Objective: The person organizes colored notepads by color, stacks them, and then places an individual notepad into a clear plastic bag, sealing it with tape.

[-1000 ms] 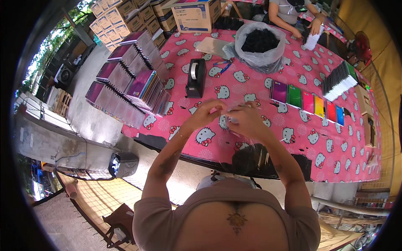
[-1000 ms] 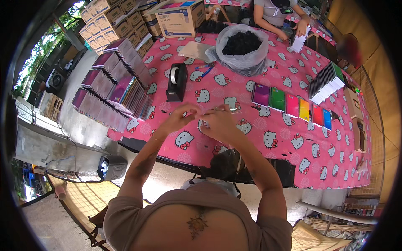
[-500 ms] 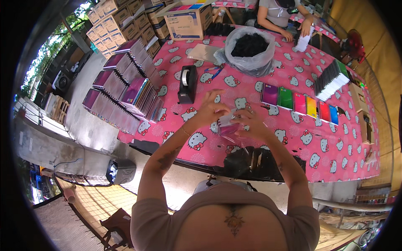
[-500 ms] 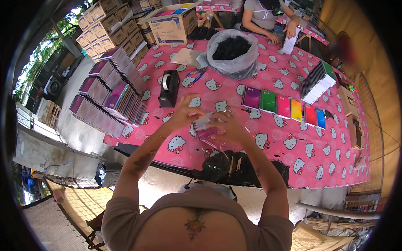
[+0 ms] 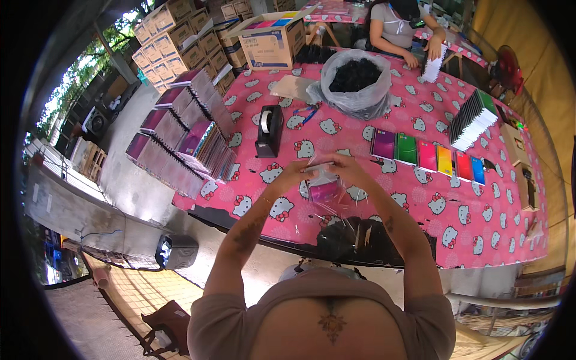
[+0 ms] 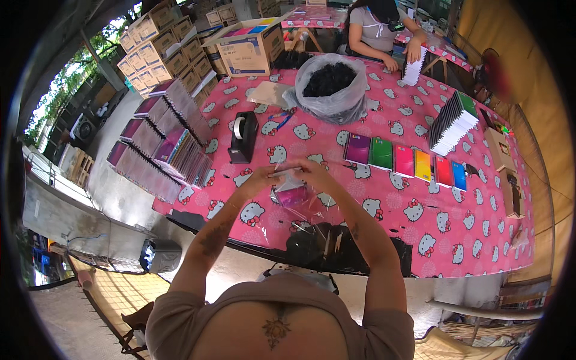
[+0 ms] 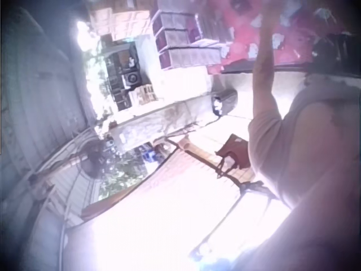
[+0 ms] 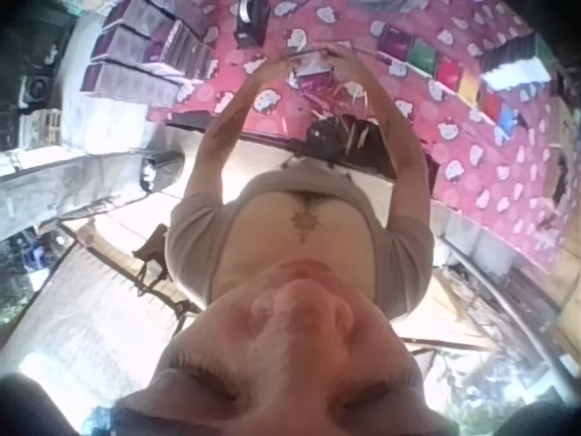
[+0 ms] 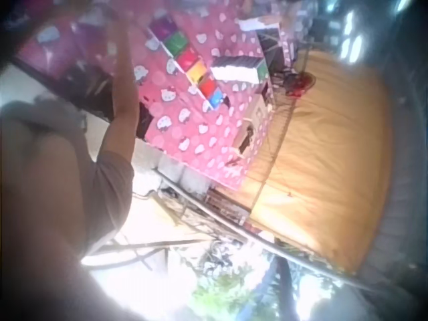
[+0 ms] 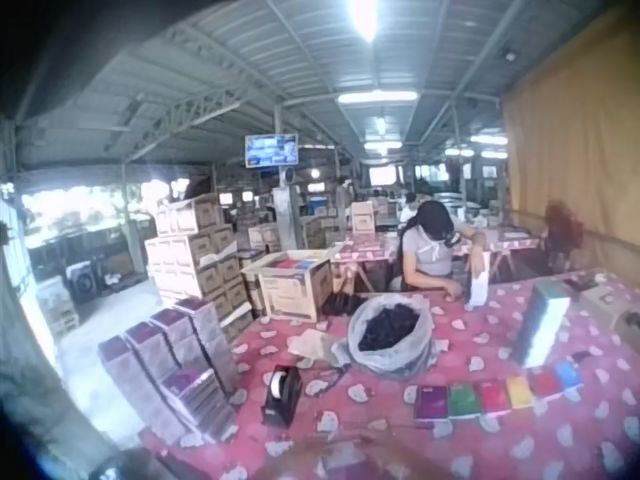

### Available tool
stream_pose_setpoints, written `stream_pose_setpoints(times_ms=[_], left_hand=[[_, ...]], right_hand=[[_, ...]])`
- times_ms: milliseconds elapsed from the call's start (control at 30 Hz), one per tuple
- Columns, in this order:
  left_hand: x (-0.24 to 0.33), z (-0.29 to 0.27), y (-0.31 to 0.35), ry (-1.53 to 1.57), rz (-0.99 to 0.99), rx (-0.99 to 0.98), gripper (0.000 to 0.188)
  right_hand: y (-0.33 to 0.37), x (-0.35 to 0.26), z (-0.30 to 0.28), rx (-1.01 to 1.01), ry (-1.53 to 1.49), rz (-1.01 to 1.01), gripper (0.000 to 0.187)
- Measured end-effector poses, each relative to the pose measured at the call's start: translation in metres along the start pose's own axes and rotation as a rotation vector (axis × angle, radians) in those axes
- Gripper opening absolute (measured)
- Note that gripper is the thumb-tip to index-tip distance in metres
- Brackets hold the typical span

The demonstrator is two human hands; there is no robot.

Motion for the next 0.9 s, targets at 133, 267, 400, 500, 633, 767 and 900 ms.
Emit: stream_pose_setpoints(times_ms=[133, 267, 400, 500, 633, 767, 900], left_hand=[[0.017, 0.013, 0.035, -0.217, 0.223, 0.197, 0.053], [0.053, 0.048, 0.068, -0.963, 0.650, 0.550, 0.042], [0.053, 0.050, 0.070, -0.891, 0.527, 0.541, 0.027], [0.053, 0.038, 0.060, -0.798, 0.516, 0.502, 0.019], [0.065, 0.043, 0.040, -0.923, 0.264, 0.546, 0.043], [0.058, 0.025, 0.020, -0.773, 0.119, 0.543, 0.060], [0.022, 0.001, -0.011, -0.283, 0.097, 0.259, 0.056]], right_hand=[[0.010, -0.040, 0.012, -0.186, 0.148, -0.145, 0.050], [0.032, -0.057, 0.011, -0.216, 0.833, -0.620, 0.040], [0.032, -0.046, 0.013, -0.172, 0.684, -0.497, 0.033], [0.026, -0.048, 0.020, -0.125, 0.640, -0.426, 0.033], [0.016, -0.045, 0.025, -0.077, 0.735, -0.273, 0.043], [0.009, -0.040, 0.031, -0.049, 1.096, -0.296, 0.058], [0.020, -0.003, 0.007, 0.188, 0.210, 0.030, 0.062]])
Point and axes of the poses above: each hand's wrist, its own y-axis away from the middle knuckle, its own z-axis out of the palm, x = y × z, the point moved 3 cm from there along -y, towards the middle knuckle, and after that the axes turned 15 degrees about -z, right-handed, at the moved point
